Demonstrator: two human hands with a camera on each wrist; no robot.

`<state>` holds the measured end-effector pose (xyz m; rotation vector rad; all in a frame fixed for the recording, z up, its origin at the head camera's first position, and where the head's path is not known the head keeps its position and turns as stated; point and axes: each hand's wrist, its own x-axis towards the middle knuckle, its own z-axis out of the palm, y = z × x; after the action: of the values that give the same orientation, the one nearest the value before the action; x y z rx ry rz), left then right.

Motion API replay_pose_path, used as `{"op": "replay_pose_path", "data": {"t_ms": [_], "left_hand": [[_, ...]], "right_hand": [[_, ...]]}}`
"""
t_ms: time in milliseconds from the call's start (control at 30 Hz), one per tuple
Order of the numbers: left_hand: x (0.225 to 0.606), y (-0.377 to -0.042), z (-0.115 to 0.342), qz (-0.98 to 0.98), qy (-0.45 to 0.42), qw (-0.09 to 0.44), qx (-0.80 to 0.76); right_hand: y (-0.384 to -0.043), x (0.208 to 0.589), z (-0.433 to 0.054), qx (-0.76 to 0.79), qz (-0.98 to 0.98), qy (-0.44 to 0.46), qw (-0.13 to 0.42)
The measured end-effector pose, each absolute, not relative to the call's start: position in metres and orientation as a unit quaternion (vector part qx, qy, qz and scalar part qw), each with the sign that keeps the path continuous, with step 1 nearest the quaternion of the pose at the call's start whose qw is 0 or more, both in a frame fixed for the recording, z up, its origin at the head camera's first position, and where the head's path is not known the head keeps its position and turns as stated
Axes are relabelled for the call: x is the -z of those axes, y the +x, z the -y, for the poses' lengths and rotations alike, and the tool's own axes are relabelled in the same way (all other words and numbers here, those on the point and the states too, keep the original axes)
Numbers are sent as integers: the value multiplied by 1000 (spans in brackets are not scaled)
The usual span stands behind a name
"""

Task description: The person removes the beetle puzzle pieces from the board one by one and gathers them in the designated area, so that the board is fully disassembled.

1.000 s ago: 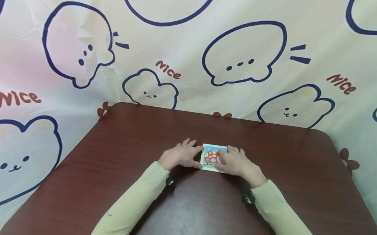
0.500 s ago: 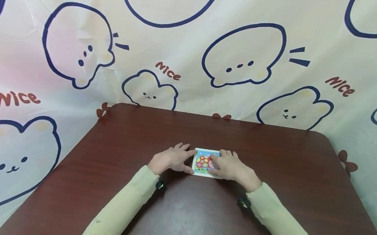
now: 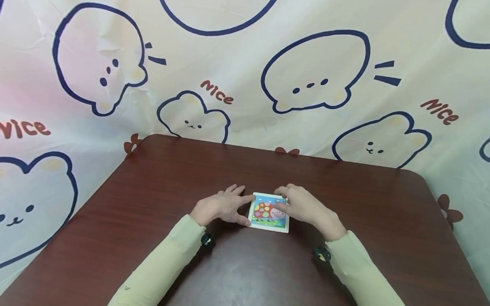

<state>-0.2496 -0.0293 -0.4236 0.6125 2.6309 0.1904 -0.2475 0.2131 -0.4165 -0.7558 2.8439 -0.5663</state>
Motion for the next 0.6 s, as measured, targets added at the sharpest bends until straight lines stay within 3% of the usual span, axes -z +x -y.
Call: {"op": "replay_pose_path", "data": {"t_ms": [600], "left_hand": [[422,-249,30,-945,221,229,-80]], "right_hand": [[-280,430,-203,277,-912,-273,131]]}}
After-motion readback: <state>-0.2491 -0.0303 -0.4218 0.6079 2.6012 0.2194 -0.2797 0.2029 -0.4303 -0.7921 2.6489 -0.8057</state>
